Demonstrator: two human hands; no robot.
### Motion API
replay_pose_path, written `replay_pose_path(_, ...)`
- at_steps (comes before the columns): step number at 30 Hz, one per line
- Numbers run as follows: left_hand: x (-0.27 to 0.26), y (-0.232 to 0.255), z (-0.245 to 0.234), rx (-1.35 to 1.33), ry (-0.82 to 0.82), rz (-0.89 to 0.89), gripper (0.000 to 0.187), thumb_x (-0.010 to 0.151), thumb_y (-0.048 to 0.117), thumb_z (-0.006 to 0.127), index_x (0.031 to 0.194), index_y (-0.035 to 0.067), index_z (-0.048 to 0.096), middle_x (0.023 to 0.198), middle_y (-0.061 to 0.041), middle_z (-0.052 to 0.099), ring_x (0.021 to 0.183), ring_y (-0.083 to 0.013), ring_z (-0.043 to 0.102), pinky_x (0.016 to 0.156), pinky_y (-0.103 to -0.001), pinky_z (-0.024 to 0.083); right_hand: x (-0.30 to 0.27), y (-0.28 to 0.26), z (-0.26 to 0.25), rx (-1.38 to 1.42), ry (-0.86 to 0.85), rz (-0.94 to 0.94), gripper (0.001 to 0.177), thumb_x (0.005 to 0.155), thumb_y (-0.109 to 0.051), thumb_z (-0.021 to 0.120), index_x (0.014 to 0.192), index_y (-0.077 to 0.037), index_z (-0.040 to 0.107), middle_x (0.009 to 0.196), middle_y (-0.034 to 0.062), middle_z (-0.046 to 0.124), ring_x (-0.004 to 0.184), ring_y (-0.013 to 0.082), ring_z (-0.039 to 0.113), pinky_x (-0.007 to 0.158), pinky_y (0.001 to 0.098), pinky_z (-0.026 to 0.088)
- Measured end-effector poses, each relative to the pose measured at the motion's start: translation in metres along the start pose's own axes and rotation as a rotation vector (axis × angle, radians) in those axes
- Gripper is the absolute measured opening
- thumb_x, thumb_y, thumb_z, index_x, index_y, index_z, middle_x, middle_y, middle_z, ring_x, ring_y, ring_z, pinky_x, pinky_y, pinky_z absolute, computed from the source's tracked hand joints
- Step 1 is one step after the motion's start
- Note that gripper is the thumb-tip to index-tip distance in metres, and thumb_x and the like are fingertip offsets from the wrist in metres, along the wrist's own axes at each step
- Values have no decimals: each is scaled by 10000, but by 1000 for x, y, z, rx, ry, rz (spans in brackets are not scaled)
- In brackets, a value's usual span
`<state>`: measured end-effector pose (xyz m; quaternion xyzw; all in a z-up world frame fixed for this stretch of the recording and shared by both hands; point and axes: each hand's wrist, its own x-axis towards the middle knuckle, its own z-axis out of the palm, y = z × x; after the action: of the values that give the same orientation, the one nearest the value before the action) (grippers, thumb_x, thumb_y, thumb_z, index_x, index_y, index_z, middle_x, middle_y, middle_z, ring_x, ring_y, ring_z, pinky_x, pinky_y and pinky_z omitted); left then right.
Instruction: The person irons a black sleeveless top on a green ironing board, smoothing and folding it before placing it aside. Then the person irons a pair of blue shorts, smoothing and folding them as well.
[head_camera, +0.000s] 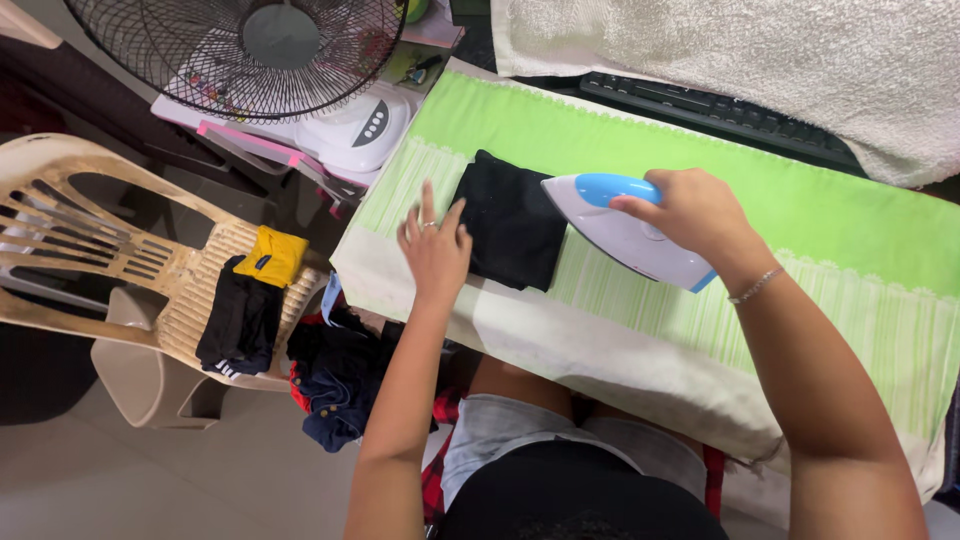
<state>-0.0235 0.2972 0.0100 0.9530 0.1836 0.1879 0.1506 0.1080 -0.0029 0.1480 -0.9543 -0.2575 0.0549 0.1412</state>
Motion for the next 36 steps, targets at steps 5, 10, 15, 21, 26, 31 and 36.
replay_pose_path(5,35,7,28,-12,-116,362,535,1010,255,593,1534,219,487,1637,-25,380,1535,-370,311,1244,-556,229,14,-23,39,-95,-1,-92,677,860,-710,641,944,-49,761,773,195,718,758,401,702,713,501,551)
replay_pose_path(10,63,-19,54,-153,-260,398,535,1012,280,554,1533,215,449,1646,-86,346,1499,-418,280,1188,-534,251,25,-48,63,-117,-51,-95,685,842,-728,623,960,-64,746,760,193,724,743,394,708,695,490,563)
replay_pose_path(15,75,-59,70,-347,-148,236,513,1040,254,529,1544,195,453,1632,-142,380,1502,-425,298,1223,-508,255,35,-62,74,-149,-62,-78,694,852,-733,598,873,-53,732,760,171,725,741,373,713,691,476,564)
replay_pose_path(21,78,-74,86,-769,-156,196,493,1047,86,524,1531,170,475,1594,-157,491,1517,-327,421,1236,-466,277,69,-78,85,-87,101,-119,678,872,-700,625,841,-29,723,750,200,719,740,397,704,686,486,556)
replay_pose_path(26,91,-70,84,-768,-112,48,613,891,4,752,1440,89,492,1320,-194,635,1230,-272,624,1028,-357,483,97,-100,84,-59,35,-96,689,887,-694,628,860,-13,729,784,214,720,762,409,704,707,496,556)
replay_pose_path(31,118,-60,92,-1146,-234,-60,508,886,-53,722,1362,72,595,1071,-113,713,903,-148,666,828,-273,531,86,-99,53,-87,4,-58,691,875,-700,621,889,-20,743,795,215,723,780,417,704,735,507,553)
replay_pose_path(36,115,-69,84,-1214,-90,-43,428,940,-42,630,1339,108,594,1146,-71,724,1000,-147,677,873,-270,524,63,-81,25,-113,-98,-20,676,856,-701,604,933,-46,752,782,202,733,784,400,714,748,499,554)
